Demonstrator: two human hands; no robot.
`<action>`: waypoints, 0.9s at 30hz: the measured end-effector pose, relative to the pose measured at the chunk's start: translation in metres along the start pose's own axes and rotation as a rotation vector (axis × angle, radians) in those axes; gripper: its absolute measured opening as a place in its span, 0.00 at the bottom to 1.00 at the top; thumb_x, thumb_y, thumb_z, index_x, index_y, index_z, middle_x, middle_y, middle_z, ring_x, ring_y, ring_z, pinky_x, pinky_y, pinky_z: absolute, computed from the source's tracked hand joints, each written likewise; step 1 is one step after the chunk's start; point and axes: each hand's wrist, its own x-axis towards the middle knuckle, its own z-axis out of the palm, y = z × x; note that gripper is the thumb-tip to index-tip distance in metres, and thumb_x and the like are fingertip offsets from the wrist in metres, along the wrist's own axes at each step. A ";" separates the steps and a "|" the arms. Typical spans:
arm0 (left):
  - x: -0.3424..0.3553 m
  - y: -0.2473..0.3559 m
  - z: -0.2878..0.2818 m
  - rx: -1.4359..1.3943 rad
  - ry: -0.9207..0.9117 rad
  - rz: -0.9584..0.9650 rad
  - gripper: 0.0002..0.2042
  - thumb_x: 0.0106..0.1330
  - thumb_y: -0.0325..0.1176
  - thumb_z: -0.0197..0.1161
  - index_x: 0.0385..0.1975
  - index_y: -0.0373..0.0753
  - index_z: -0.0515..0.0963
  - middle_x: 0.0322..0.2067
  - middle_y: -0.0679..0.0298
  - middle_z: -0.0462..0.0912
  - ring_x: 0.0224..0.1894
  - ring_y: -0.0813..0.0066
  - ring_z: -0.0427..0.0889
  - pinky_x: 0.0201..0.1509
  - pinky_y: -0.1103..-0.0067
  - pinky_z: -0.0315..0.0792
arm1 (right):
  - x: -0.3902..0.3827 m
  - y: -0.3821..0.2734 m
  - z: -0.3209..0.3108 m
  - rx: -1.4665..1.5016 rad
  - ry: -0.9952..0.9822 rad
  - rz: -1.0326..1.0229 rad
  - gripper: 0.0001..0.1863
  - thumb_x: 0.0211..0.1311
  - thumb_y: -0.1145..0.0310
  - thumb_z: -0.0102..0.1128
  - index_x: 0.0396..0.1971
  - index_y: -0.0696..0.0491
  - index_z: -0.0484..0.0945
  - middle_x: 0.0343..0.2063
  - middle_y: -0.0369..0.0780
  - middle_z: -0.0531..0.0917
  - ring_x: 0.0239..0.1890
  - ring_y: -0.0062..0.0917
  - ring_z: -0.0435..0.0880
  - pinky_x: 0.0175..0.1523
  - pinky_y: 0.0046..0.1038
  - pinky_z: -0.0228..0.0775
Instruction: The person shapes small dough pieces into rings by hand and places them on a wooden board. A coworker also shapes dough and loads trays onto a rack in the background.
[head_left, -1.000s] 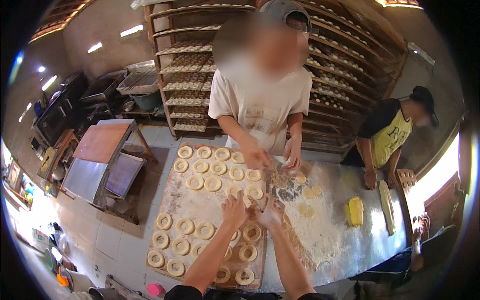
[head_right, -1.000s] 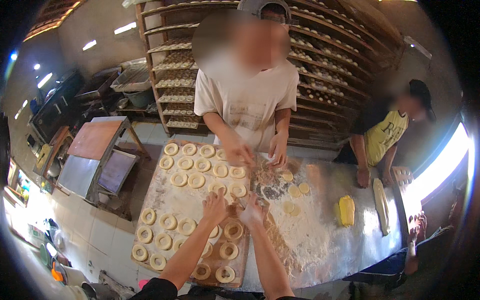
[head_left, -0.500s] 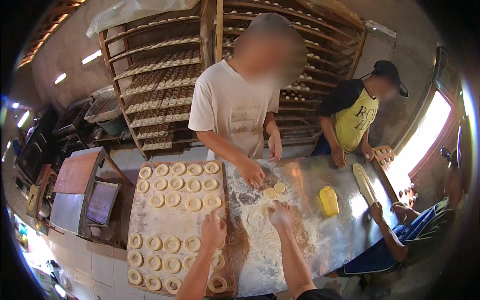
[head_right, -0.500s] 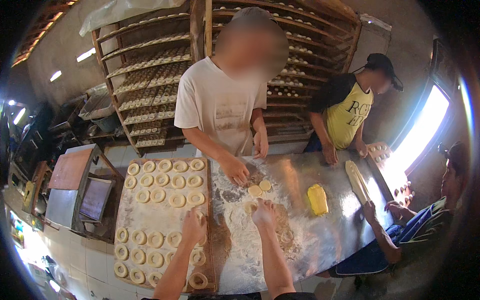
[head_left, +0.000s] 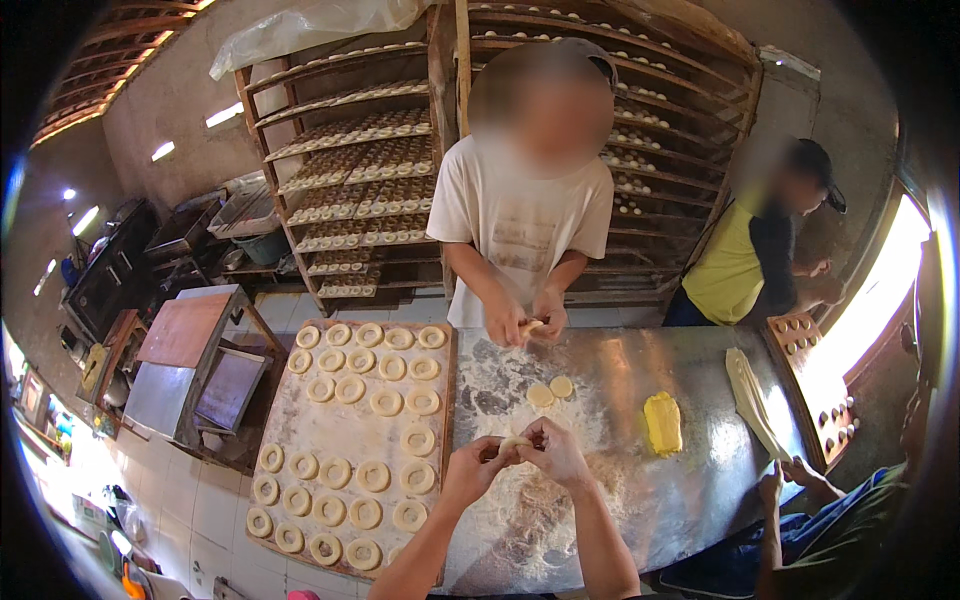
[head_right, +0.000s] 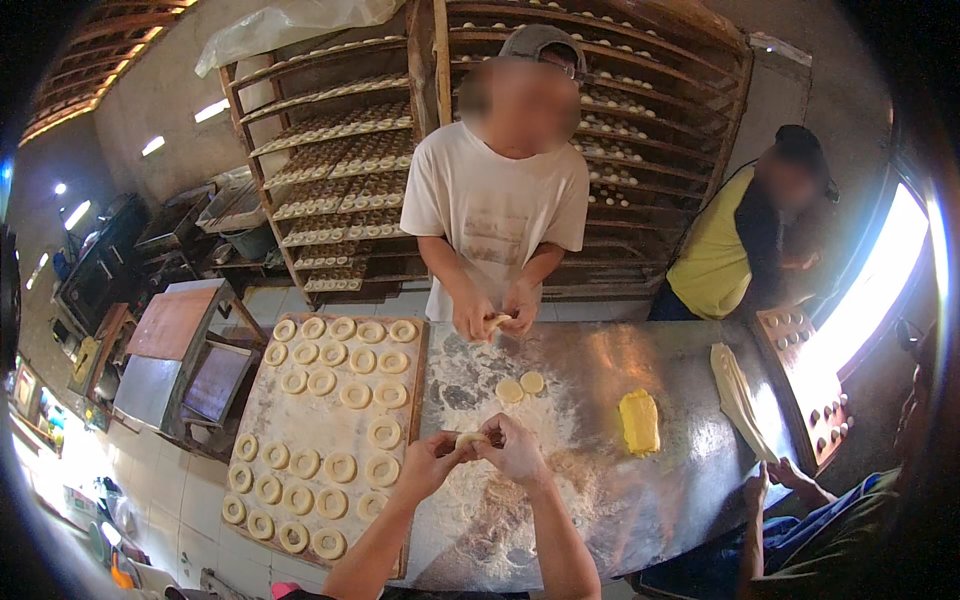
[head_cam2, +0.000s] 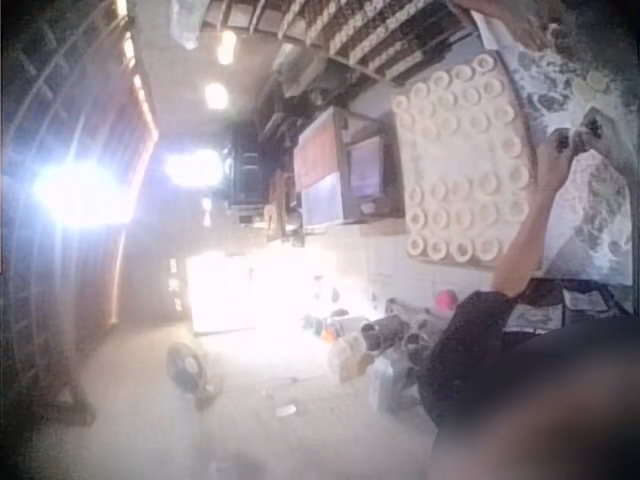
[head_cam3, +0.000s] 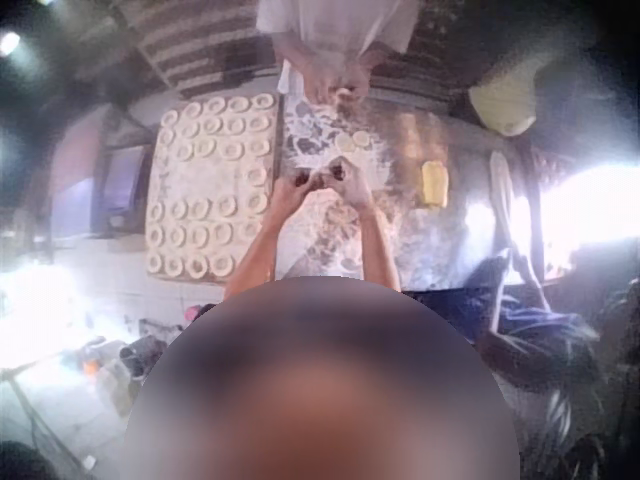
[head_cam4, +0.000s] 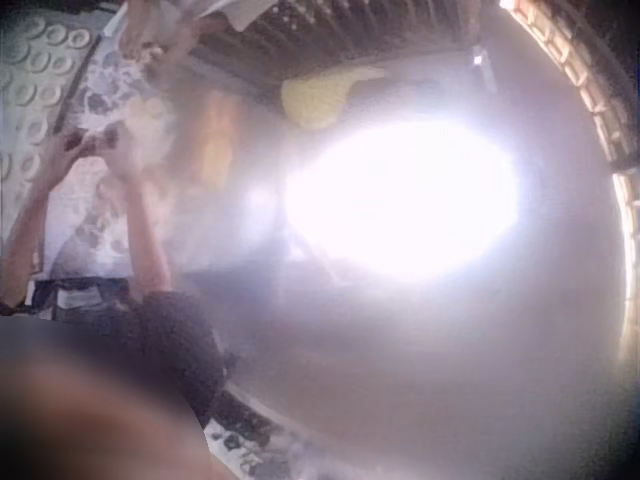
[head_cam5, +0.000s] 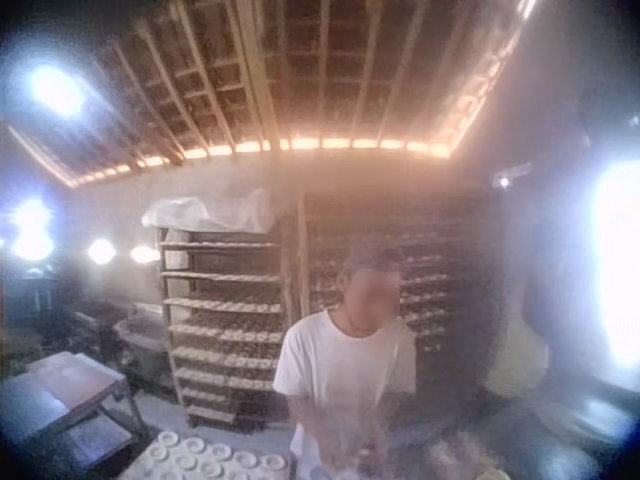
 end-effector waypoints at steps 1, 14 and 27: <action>-0.005 0.008 0.002 -0.037 -0.006 -0.015 0.13 0.68 0.33 0.68 0.46 0.30 0.81 0.35 0.60 0.89 0.39 0.80 0.86 0.42 0.82 0.79 | -0.004 -0.004 -0.002 0.002 -0.008 -0.035 0.16 0.56 0.74 0.71 0.41 0.58 0.74 0.33 0.36 0.80 0.38 0.17 0.81 0.43 0.24 0.75; -0.024 0.027 0.015 0.607 0.411 0.436 0.26 0.58 0.16 0.63 0.57 0.39 0.69 0.45 0.48 0.74 0.46 0.48 0.78 0.45 0.64 0.76 | 0.002 -0.007 0.039 -0.155 0.083 -0.381 0.29 0.58 0.78 0.60 0.61 0.52 0.66 0.45 0.40 0.79 0.50 0.28 0.77 0.51 0.31 0.72; -0.041 -0.005 -0.022 -0.138 0.407 0.307 0.13 0.75 0.30 0.48 0.56 0.39 0.67 0.32 0.60 0.80 0.31 0.64 0.82 0.36 0.72 0.75 | -0.011 -0.027 0.090 -0.095 -0.133 -0.383 0.35 0.74 0.41 0.44 0.68 0.51 0.59 0.27 0.38 0.85 0.28 0.27 0.82 0.35 0.26 0.70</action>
